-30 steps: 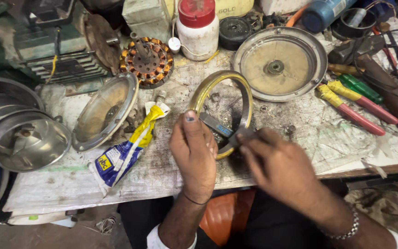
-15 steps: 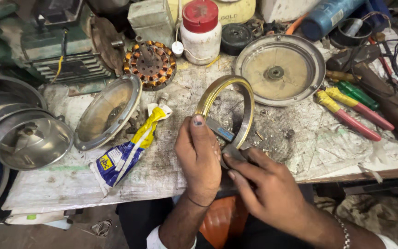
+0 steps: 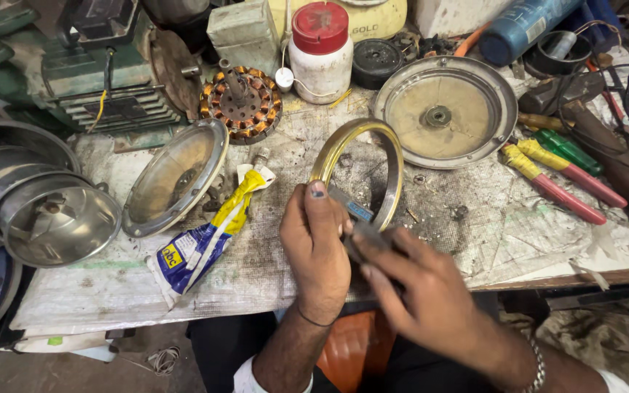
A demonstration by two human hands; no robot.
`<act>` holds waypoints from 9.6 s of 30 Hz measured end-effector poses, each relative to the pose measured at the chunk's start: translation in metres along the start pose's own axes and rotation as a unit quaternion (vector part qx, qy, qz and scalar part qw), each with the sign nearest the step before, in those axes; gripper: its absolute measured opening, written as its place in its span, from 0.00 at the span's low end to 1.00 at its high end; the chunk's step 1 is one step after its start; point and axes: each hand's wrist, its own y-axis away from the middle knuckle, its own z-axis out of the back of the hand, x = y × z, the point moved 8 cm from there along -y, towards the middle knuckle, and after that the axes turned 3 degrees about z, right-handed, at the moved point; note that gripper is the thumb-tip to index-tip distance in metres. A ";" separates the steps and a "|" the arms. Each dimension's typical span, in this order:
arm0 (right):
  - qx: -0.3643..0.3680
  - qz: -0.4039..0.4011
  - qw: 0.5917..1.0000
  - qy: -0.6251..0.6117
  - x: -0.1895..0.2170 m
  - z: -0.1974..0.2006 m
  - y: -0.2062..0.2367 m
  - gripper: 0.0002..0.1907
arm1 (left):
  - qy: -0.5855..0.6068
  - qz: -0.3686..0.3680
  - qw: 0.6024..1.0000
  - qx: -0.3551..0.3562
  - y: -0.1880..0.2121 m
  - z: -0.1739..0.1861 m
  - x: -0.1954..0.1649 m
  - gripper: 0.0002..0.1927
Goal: The person holds a brass-colored metal ring in one hand and repeatedly rubs and scrapes its inner edge with a small abrasive block, rotating the ring to work around the circumference. They continue working the ring's surface over the bench throughout the clip.
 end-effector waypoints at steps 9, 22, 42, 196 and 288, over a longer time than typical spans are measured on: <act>0.119 -0.148 0.971 0.146 -0.040 -0.005 -0.001 0.23 | -0.022 -0.032 0.999 0.001 0.002 -0.001 -0.005 0.17; 0.117 -0.096 0.988 0.033 -0.031 -0.007 -0.001 0.20 | -0.058 -0.007 0.998 -0.008 0.003 0.002 -0.002 0.19; 0.055 0.127 0.989 0.054 -0.025 0.000 -0.004 0.21 | -0.025 -0.026 0.999 -0.027 0.003 0.006 0.002 0.18; 0.034 0.011 0.996 0.079 -0.031 0.011 0.006 0.18 | -0.226 -0.101 0.969 -0.010 0.007 -0.007 -0.027 0.18; 0.057 -0.055 0.997 -0.008 -0.033 0.011 0.001 0.18 | -0.200 -0.131 0.969 0.066 0.012 -0.018 -0.028 0.19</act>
